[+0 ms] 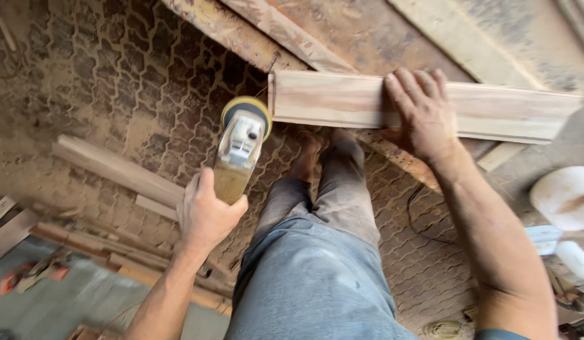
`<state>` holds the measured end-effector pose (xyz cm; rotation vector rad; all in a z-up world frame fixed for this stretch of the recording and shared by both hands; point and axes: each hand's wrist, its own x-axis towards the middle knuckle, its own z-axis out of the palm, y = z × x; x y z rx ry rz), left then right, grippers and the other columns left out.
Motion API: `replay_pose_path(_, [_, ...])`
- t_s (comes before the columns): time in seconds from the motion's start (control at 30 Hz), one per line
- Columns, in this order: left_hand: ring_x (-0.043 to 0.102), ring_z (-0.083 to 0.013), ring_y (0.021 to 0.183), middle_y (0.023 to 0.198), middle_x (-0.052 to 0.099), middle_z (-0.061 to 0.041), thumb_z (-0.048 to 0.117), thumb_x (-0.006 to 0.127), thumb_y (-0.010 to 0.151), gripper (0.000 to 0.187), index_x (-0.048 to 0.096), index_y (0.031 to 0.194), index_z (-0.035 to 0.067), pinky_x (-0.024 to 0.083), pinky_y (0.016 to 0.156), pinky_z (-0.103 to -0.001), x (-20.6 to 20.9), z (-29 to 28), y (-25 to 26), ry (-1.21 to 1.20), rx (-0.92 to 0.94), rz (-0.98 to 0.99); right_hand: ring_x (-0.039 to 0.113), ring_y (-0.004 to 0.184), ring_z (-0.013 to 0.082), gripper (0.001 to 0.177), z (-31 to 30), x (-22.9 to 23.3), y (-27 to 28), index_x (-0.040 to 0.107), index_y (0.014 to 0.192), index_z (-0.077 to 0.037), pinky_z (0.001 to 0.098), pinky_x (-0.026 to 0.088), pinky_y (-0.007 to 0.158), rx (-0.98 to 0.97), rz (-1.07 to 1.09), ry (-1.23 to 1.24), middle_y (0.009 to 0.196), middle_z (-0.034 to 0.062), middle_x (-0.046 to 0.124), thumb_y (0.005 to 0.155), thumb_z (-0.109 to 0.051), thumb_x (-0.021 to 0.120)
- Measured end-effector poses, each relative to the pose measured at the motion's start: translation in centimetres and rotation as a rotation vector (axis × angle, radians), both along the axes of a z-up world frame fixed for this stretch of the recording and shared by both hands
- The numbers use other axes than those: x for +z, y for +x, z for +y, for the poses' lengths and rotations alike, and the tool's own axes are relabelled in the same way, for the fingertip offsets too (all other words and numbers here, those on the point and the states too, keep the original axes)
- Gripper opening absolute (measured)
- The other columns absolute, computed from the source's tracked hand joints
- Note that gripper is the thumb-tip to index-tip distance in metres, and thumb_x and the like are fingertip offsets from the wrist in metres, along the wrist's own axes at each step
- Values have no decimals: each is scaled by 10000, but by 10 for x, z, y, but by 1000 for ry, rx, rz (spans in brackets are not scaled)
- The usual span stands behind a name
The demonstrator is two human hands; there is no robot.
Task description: Sanding wooden planks using an electric power sander in a workshop environment.
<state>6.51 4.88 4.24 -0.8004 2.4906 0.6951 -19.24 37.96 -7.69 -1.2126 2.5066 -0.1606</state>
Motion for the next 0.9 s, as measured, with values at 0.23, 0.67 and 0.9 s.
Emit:
replay_pose_path(0.23, [708,-329,882,996,706,-186,274,804,650,659,564,1214,31,590,774,-475,8,6,67,328,480,28,388,1433,338,1104,1,12,-13,331,1577,-112,572,208,1223,59,195,186,1575,161,398,692,-471,886])
replay_pose_path(0.67, [623,-241,989,1124,590,-135,249,724,826,666,477,1383,-20,560,879,-426,49,-33,86,828,1027,1148,662,724,399,513,64,-26,-53,650,816,-96,529,530,650,-229,-351,201,777,195,674,692,-561,830])
replay_pose_path(0.9, [623,-311,1008,1033,592,-194,331,771,843,722,459,1396,-14,539,952,-507,28,-31,65,1136,967,1291,567,530,313,697,64,3,-44,547,716,-48,461,472,524,-211,-309,66,592,176,546,839,-732,606])
